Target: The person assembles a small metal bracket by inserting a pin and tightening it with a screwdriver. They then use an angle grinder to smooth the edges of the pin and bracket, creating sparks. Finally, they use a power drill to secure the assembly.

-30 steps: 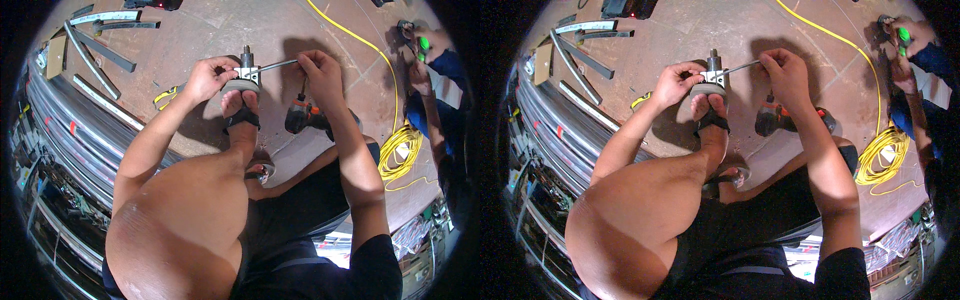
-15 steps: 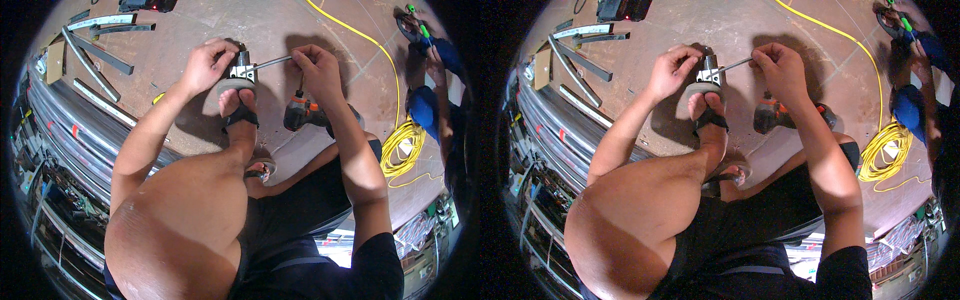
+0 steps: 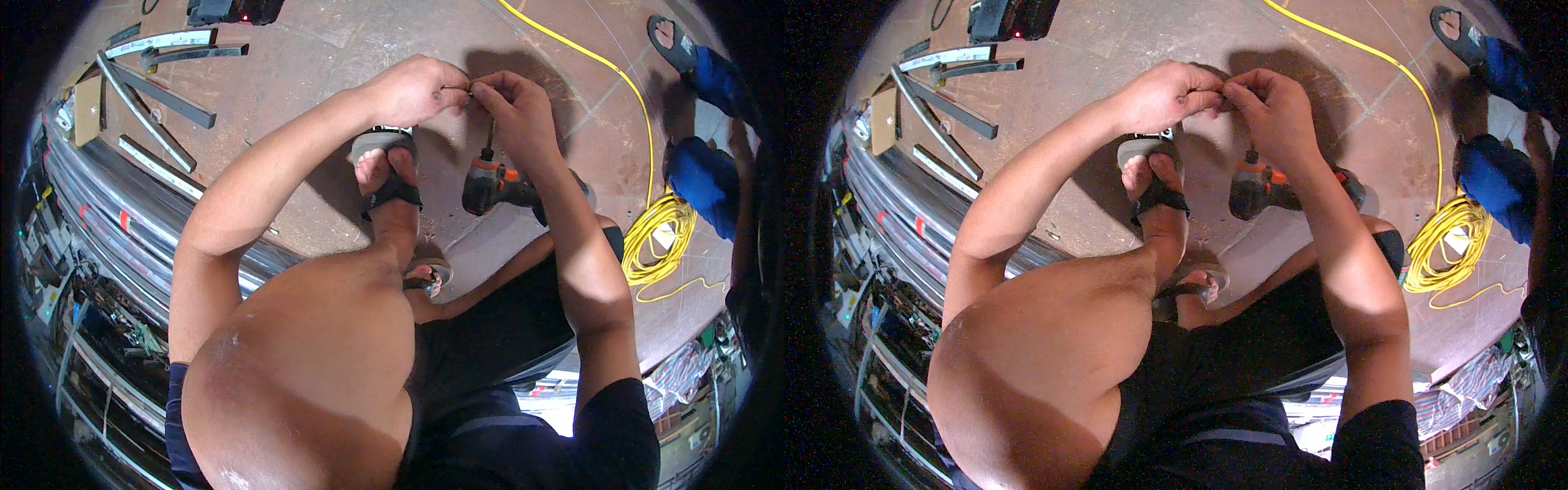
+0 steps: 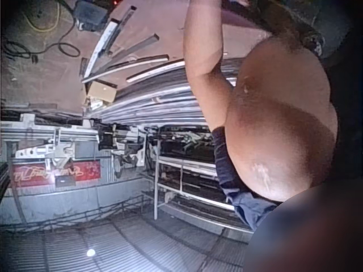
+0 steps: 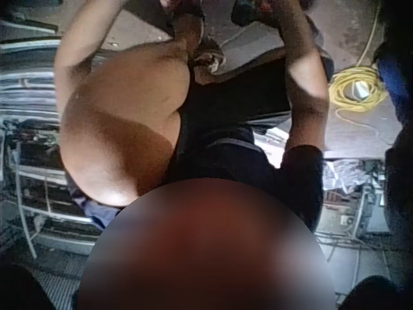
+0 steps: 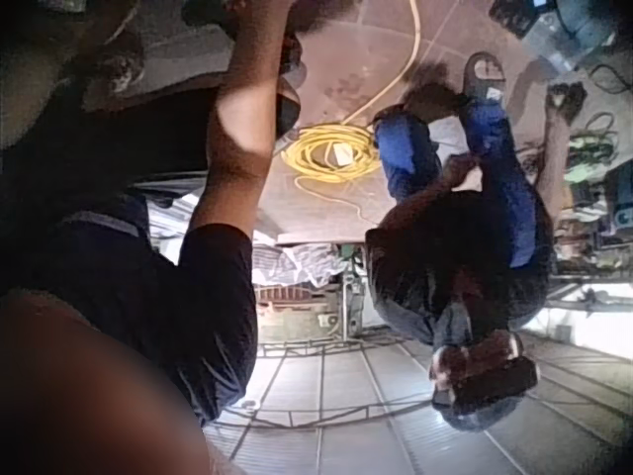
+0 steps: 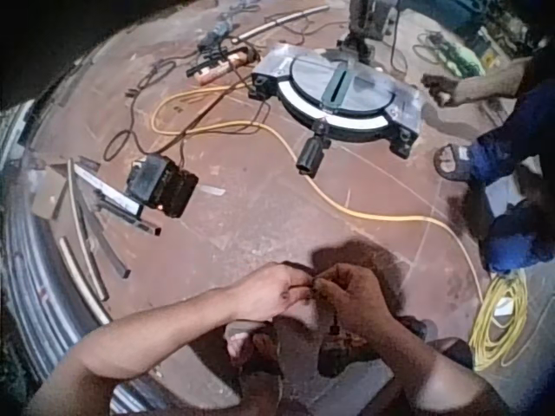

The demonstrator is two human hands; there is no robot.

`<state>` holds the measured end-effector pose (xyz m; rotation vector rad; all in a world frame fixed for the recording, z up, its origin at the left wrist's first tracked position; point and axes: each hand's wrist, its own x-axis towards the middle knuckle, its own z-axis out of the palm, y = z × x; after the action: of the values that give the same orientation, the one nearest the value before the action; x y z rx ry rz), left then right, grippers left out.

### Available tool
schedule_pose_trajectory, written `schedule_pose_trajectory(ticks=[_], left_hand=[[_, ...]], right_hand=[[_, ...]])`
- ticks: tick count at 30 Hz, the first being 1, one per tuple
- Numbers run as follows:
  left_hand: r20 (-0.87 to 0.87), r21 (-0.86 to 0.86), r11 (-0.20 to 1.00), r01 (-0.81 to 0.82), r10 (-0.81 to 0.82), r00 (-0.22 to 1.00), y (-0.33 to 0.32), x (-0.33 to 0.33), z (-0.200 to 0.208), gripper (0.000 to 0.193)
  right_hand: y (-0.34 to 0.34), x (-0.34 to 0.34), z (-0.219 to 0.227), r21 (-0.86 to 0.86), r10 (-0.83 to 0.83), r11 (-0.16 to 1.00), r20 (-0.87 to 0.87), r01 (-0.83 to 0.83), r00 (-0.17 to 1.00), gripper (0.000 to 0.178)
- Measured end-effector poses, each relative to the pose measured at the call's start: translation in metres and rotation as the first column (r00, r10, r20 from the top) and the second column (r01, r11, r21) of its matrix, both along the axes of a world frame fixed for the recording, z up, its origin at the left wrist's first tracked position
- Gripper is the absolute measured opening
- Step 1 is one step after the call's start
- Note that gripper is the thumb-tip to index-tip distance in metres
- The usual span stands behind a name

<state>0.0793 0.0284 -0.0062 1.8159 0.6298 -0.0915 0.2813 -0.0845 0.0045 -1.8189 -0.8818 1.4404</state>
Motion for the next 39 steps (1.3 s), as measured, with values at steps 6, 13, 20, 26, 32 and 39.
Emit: schedule_pose_trajectory(ticks=[6, 13, 20, 26, 32, 39], left_hand=[[-0.042, -0.023, 0.999, -0.027, 0.026, 0.999, 0.000, 0.007, 0.014, 0.022], [-0.031, 0.036, 0.998, 0.043, -0.042, 0.999, -0.006, 0.017, 0.015, 0.015], [0.079, 0.133, 0.990, -0.057, 0.047, 0.996, -0.009, 0.005, 0.004, 0.012], [0.152, 0.196, 0.977, -0.079, 0.049, 0.987, -0.016, -0.006, -0.003, 0.014], [0.170, 0.293, 0.951, -0.100, 0.051, 0.984, -0.022, -0.025, -0.009, 0.015], [0.189, 0.239, 0.947, -0.215, 0.172, 0.967, -0.034, -0.036, -0.007, 0.014]], right_hand=[[0.003, 0.033, -0.003, 0.003, 0.205, 0.978, 0.122, -0.207, 0.971, 0.049], [0.020, 0.165, 0.041, 0.074, -0.363, 0.930, 0.052, 0.359, 0.930, 0.058], [-0.011, 0.179, 0.094, -0.034, 0.032, 0.999, 0.101, -0.029, 0.994, 0.033], [-0.027, 0.081, 0.099, -0.182, 0.453, 0.884, 0.561, -0.431, 0.692, 0.051], [-0.030, 0.029, 0.059, -0.137, 0.394, 0.918, 0.226, -0.372, 0.891, 0.055], [-0.026, 0.041, 0.018, -0.115, 0.237, 0.969, 0.202, -0.217, 0.950, 0.054]])
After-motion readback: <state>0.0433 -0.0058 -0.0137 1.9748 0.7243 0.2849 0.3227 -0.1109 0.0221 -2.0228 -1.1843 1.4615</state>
